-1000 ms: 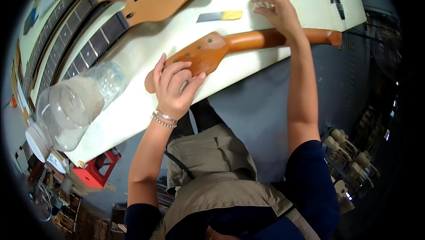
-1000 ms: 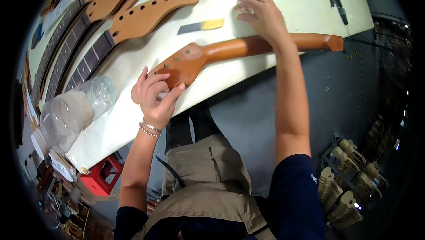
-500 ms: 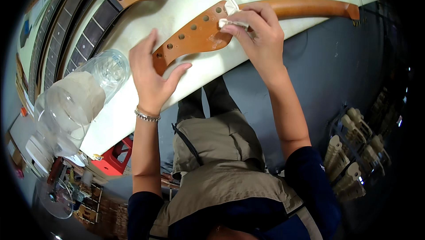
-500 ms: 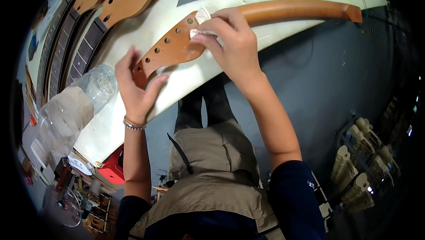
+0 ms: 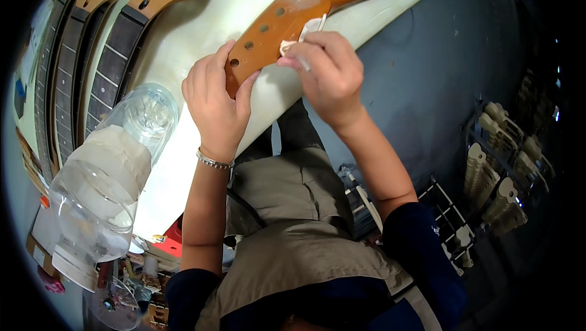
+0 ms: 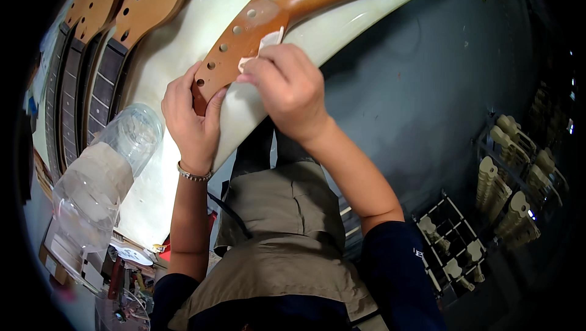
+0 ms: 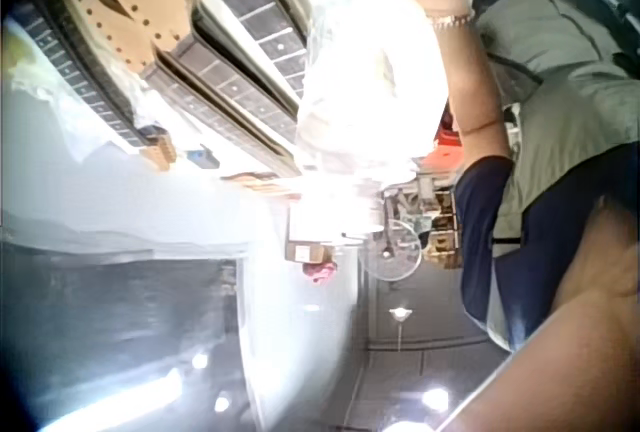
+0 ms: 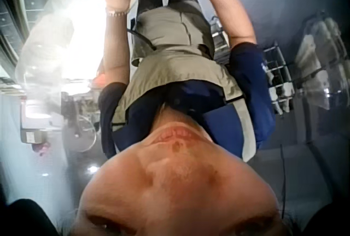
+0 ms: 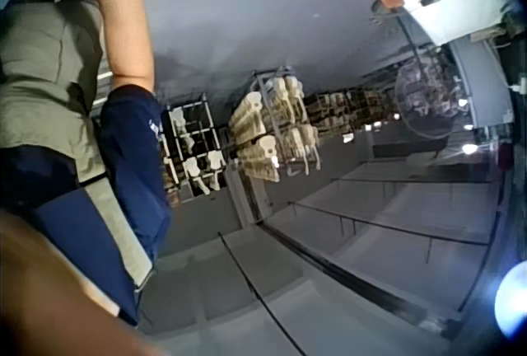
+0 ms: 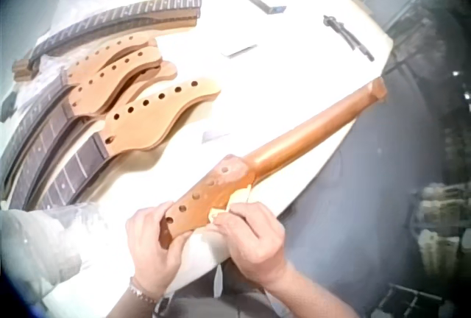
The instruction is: The person scrapes residue off the headstock of a guitar neck using a small metal blade. They then pour a liquid from a plastic bottle onto a cloth and wipe the headstock surface. The person repeats the scraping and wiping process on the same area.
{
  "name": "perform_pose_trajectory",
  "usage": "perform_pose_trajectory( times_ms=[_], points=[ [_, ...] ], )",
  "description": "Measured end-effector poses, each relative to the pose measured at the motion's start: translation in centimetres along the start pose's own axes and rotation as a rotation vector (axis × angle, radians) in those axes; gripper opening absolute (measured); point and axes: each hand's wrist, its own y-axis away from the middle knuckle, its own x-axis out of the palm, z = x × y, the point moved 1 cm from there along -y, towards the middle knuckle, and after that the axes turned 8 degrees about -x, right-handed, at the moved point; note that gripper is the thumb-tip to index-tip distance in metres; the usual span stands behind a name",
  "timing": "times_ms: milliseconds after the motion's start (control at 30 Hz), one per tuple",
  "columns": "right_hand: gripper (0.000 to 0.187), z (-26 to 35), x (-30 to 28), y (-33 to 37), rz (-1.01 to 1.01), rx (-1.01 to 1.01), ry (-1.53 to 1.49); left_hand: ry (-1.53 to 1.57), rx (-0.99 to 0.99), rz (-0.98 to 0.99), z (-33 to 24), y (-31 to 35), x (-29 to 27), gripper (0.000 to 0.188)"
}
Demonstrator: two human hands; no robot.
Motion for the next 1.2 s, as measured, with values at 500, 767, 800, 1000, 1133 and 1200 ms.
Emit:
perform_pose_trajectory(
  times_ms=[500, 767, 800, 1000, 1133, 1200],
  points=[
    [0.014, -1.3, -1.9, -1.2, -0.053, 0.368, -0.147, 0.013, 0.151, 0.013, -0.2, -0.2, -0.3, 0.059],
    [0.017, -1.2, -1.5, -1.0, 0.016, 0.302, -0.119, -0.029, 0.181, 0.006, -0.2, -0.5, 0.0, 0.059],
    [0.014, -2.1, -1.2, -1.3, -0.027, 0.318, -0.085, -0.035, 0.176, 0.011, -0.2, -0.4, -0.1, 0.059],
    [0.009, 0.7, 0.5, 0.1, -0.065, 0.014, -0.001, -0.023, 0.161, 0.035, -0.1, -0.4, -0.1, 0.058],
    [0.012, -5.0, -1.9, -1.5, -0.147, 0.013, 0.240, -0.036, 0.177, 0.017, -0.2, -0.4, -0.1, 0.058],
    [0.013, -2.8, -0.7, -0.6, -0.104, -0.028, 0.129, -0.025, 0.172, 0.016, 0.0, -0.6, 0.0, 0.058]
  ],
)
